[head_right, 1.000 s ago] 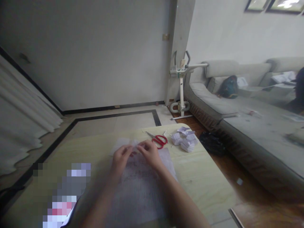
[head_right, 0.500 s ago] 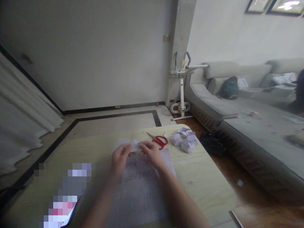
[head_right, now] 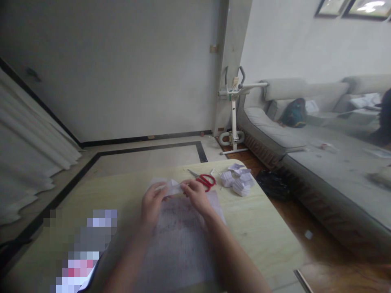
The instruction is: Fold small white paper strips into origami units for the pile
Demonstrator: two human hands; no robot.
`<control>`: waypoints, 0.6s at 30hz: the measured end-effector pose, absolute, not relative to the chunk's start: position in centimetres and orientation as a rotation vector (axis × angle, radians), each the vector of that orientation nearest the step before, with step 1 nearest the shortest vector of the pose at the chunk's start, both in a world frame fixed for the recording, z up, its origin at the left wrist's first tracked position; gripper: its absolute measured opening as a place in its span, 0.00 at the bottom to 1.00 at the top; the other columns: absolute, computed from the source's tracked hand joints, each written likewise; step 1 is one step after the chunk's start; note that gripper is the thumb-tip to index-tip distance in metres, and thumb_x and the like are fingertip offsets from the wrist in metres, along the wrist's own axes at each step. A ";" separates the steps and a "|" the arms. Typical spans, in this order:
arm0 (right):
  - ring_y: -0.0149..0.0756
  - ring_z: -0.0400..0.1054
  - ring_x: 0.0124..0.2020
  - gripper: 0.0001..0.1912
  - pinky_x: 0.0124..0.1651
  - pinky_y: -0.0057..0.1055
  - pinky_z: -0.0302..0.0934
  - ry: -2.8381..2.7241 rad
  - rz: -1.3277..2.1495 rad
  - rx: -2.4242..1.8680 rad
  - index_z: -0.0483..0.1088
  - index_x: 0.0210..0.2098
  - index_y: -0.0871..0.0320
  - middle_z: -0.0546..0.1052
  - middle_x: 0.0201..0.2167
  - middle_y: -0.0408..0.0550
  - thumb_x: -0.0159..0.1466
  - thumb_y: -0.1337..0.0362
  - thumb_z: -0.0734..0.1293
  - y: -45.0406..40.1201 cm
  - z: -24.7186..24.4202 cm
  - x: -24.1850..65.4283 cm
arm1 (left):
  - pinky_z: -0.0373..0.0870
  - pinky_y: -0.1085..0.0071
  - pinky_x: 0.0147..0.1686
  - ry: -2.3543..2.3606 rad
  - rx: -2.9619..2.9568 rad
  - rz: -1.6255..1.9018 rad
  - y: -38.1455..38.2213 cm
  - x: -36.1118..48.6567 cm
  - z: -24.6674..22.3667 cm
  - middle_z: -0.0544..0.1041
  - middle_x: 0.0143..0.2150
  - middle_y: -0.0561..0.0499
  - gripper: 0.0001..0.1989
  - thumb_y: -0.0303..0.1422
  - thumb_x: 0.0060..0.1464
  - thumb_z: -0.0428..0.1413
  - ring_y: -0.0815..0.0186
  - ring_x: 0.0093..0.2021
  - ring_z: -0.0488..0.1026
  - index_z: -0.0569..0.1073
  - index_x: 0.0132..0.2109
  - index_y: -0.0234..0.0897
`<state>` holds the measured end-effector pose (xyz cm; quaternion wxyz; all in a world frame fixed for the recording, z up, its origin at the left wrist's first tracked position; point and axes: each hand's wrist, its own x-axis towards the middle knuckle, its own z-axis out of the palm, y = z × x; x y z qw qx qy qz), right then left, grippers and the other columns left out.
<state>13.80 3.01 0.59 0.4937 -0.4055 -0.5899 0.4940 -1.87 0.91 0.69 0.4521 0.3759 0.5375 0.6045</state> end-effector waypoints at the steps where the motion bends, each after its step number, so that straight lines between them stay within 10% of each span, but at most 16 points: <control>1: 0.28 0.60 0.23 0.12 0.26 0.24 0.54 -1.421 1.192 -0.978 0.70 0.30 0.60 0.66 0.20 0.40 0.60 0.57 0.63 3.0 0.7 13.8 | 0.69 0.74 0.26 1.322 0.908 1.487 0.9 -1.9 0.6 0.78 0.29 0.50 0.20 0.38 0.40 0.63 0.67 0.25 0.74 0.72 0.41 0.33; 18: 0.30 0.63 0.27 0.09 0.30 0.26 0.59 -1.506 1.048 -0.976 0.67 0.35 0.59 0.69 0.26 0.43 0.62 0.59 0.62 2.5 0.6 13.2 | 0.70 0.73 0.29 1.212 0.766 1.539 1.4 -2.4 -0.3 0.77 0.34 0.49 0.20 0.42 0.39 0.63 0.66 0.31 0.75 0.73 0.37 0.34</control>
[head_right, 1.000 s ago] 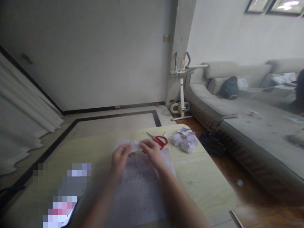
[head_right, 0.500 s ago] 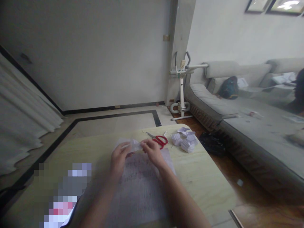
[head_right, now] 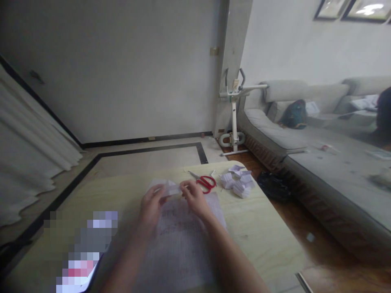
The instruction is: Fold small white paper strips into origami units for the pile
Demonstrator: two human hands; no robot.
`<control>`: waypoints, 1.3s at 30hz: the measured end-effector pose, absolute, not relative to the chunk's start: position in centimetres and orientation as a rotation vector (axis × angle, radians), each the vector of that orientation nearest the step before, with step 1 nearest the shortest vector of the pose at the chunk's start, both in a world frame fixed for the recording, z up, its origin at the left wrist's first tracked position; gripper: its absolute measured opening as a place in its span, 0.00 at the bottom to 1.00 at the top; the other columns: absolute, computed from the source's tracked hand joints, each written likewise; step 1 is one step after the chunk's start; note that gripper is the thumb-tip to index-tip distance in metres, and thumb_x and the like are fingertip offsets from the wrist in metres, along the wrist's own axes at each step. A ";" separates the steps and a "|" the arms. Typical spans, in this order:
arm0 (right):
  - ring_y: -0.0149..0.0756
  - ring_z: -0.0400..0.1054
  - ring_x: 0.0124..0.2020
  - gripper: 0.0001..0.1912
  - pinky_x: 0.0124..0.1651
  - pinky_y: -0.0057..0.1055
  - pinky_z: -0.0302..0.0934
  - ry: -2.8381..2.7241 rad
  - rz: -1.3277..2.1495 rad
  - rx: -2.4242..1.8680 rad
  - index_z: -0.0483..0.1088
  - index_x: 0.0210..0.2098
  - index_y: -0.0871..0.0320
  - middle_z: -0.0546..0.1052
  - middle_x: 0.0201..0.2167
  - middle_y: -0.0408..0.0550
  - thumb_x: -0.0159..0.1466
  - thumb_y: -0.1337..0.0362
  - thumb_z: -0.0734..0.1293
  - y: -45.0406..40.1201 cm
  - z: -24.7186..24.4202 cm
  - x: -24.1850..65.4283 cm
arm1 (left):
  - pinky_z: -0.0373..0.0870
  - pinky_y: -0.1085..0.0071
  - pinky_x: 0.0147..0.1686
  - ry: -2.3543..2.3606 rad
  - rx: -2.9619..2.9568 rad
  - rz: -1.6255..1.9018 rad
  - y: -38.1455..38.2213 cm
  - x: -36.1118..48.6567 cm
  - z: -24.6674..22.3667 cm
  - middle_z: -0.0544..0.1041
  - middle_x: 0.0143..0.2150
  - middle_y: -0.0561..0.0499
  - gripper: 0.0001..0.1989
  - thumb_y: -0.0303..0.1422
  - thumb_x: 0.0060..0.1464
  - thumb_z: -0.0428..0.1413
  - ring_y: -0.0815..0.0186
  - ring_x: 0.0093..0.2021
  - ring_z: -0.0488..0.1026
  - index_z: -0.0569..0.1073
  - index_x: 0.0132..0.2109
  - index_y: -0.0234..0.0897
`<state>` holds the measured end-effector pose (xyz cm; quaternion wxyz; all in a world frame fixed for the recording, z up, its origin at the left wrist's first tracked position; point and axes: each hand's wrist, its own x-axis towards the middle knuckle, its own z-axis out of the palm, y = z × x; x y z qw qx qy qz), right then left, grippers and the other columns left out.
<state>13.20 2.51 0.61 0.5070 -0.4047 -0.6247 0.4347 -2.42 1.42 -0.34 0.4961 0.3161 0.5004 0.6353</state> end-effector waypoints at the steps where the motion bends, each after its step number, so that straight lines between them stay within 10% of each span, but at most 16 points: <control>1: 0.30 0.64 0.28 0.09 0.30 0.26 0.59 -1.499 1.056 -0.976 0.68 0.35 0.58 0.70 0.27 0.43 0.61 0.59 0.62 2.5 0.7 13.1 | 0.70 0.73 0.30 1.203 0.760 1.548 1.4 -2.4 -0.3 0.77 0.34 0.50 0.19 0.42 0.39 0.63 0.66 0.31 0.75 0.73 0.37 0.34; 39: 0.31 0.64 0.26 0.06 0.29 0.26 0.58 -1.423 1.006 -1.001 0.69 0.33 0.59 0.72 0.27 0.44 0.55 0.67 0.64 2.9 0.7 13.8 | 0.70 0.73 0.27 1.263 0.882 1.473 1.0 -1.9 0.0 0.77 0.32 0.48 0.19 0.41 0.43 0.61 0.65 0.28 0.76 0.72 0.39 0.31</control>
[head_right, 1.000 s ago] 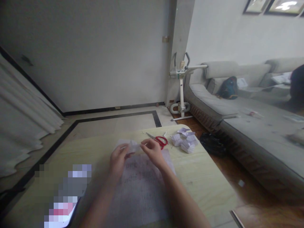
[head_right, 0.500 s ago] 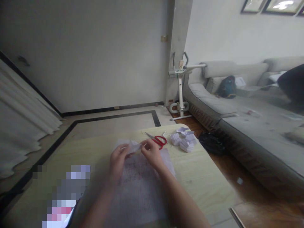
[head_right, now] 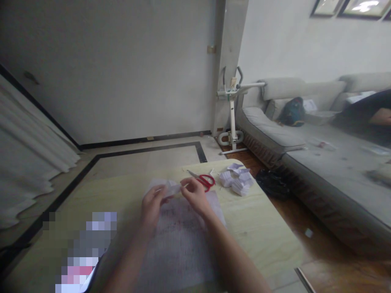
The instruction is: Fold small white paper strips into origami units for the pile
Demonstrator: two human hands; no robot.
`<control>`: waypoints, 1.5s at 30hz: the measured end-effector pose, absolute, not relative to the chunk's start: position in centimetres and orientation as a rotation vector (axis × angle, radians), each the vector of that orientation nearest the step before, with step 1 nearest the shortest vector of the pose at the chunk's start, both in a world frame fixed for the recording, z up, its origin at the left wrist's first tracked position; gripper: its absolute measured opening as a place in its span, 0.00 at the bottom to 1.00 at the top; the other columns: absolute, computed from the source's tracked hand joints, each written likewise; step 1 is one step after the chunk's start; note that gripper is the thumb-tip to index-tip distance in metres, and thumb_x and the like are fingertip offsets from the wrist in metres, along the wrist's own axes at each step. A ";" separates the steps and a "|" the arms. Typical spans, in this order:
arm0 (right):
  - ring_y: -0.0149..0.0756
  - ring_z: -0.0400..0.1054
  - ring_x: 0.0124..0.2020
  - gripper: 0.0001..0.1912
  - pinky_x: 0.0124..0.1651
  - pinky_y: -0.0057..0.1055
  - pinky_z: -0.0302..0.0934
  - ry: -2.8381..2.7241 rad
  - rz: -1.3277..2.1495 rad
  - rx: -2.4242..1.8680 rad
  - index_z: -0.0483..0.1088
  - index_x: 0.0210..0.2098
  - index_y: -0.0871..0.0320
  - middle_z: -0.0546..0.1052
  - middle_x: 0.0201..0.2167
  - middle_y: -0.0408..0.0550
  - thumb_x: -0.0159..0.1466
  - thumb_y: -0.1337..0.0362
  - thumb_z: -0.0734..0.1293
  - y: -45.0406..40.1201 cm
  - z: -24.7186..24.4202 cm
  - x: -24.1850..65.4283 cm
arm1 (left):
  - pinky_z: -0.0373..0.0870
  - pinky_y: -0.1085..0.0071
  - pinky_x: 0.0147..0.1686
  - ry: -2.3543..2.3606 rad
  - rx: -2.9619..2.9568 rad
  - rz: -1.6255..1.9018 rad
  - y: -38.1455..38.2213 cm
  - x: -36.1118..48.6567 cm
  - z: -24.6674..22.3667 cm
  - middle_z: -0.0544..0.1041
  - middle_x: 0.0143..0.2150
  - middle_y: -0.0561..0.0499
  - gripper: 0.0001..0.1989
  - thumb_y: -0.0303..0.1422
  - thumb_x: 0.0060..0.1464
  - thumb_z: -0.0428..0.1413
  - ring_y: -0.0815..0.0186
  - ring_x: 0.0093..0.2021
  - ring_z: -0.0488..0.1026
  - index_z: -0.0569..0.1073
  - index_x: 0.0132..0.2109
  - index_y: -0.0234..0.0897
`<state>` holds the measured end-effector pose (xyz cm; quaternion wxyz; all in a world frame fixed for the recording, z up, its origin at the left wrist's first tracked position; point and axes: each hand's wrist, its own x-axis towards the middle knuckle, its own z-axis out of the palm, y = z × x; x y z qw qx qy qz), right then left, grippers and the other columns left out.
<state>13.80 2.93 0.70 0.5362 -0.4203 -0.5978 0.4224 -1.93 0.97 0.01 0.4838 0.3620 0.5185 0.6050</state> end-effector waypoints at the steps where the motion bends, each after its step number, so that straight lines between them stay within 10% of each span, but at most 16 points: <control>1: 0.31 0.64 0.27 0.05 0.30 0.27 0.58 -1.430 1.033 -0.978 0.69 0.32 0.59 0.72 0.27 0.44 0.55 0.66 0.65 2.9 0.7 13.7 | 0.70 0.73 0.26 1.264 0.876 1.472 1.0 -1.9 0.0 0.77 0.32 0.48 0.20 0.41 0.43 0.62 0.65 0.28 0.76 0.72 0.39 0.31; 11: 0.32 0.65 0.28 0.07 0.33 0.28 0.59 -1.452 0.887 -1.066 0.69 0.27 0.60 0.72 0.25 0.44 0.51 0.73 0.61 2.9 0.4 13.6 | 0.70 0.73 0.26 1.286 0.877 1.466 1.0 -2.1 -0.1 0.78 0.33 0.47 0.19 0.41 0.42 0.62 0.65 0.28 0.76 0.73 0.39 0.31; 16: 0.32 0.66 0.29 0.13 0.32 0.27 0.60 -1.350 1.169 -0.987 0.69 0.41 0.57 0.73 0.30 0.44 0.55 0.67 0.63 2.9 0.8 13.8 | 0.69 0.74 0.26 1.344 0.996 1.476 0.9 -2.0 0.1 0.77 0.31 0.49 0.17 0.40 0.44 0.60 0.66 0.28 0.75 0.73 0.38 0.32; 45: 0.26 0.55 0.19 0.19 0.21 0.23 0.48 -1.429 1.198 -1.201 0.64 0.19 0.60 0.63 0.16 0.39 0.57 0.51 0.65 2.7 0.3 13.2 | 0.66 0.73 0.24 1.350 1.245 1.273 0.4 -1.6 0.6 0.75 0.24 0.50 0.18 0.46 0.49 0.55 0.65 0.24 0.72 0.74 0.31 0.33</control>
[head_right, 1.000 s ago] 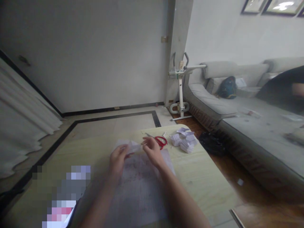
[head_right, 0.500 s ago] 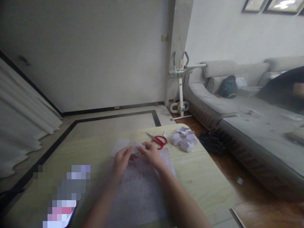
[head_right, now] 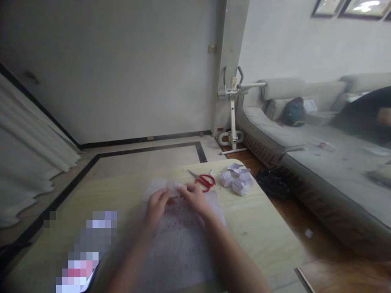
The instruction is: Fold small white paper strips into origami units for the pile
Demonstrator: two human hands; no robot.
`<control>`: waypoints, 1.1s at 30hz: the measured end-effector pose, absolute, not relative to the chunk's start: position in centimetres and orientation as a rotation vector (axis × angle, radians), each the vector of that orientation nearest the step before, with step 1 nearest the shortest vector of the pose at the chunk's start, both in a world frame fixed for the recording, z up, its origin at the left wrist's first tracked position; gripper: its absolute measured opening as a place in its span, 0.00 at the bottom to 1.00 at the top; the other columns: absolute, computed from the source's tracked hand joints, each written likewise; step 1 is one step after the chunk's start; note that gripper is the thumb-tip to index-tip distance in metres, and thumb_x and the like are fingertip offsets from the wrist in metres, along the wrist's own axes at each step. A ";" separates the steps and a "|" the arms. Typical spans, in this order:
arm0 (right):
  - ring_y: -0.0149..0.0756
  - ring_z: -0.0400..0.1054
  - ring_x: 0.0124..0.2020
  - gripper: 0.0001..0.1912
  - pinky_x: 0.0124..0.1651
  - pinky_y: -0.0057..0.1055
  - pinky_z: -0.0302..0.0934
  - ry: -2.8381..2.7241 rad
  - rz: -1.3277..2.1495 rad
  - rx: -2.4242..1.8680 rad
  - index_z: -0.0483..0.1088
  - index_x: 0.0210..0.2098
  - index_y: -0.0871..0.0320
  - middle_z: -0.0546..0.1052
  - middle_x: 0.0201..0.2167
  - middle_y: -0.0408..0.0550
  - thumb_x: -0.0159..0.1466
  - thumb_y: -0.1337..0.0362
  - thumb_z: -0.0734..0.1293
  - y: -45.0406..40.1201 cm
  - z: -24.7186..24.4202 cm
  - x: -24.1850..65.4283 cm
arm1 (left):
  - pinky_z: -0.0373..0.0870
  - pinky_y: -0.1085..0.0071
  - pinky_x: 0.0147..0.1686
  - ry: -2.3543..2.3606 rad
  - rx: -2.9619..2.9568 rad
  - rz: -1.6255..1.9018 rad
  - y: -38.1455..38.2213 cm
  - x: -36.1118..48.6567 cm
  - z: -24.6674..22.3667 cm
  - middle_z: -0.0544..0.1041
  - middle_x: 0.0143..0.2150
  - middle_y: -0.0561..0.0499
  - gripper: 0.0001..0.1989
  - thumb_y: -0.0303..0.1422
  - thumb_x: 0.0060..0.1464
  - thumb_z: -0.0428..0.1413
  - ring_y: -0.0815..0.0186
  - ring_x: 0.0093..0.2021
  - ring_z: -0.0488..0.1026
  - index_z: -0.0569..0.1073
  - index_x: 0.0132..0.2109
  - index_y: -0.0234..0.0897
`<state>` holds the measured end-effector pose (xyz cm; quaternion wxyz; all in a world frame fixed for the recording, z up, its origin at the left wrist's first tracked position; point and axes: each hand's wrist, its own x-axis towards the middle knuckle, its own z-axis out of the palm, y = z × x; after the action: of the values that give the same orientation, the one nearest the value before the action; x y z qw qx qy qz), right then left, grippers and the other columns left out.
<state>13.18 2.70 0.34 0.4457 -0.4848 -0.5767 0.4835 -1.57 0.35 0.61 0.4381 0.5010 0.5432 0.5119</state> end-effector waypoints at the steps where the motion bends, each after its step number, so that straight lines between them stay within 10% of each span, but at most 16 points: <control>1: 0.26 0.55 0.19 0.20 0.21 0.23 0.48 -1.431 1.202 -1.200 0.64 0.19 0.60 0.63 0.16 0.39 0.57 0.51 0.65 2.7 0.3 13.2 | 0.66 0.74 0.25 1.362 1.271 1.271 0.3 -1.6 0.6 0.75 0.23 0.50 0.17 0.45 0.50 0.54 0.65 0.24 0.71 0.74 0.30 0.33; 33: 0.26 0.56 0.17 0.20 0.19 0.22 0.47 -1.384 1.322 -1.166 0.67 0.22 0.60 0.64 0.16 0.40 0.58 0.49 0.64 2.7 0.4 13.5 | 0.61 0.76 0.22 1.434 1.221 1.305 0.4 -1.8 1.4 0.72 0.18 0.53 0.15 0.42 0.46 0.58 0.68 0.20 0.67 0.75 0.30 0.32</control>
<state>13.51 2.70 0.41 0.4353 -0.4685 -0.5560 0.5310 -1.82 0.39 1.37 0.4123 0.4855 0.5701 0.5189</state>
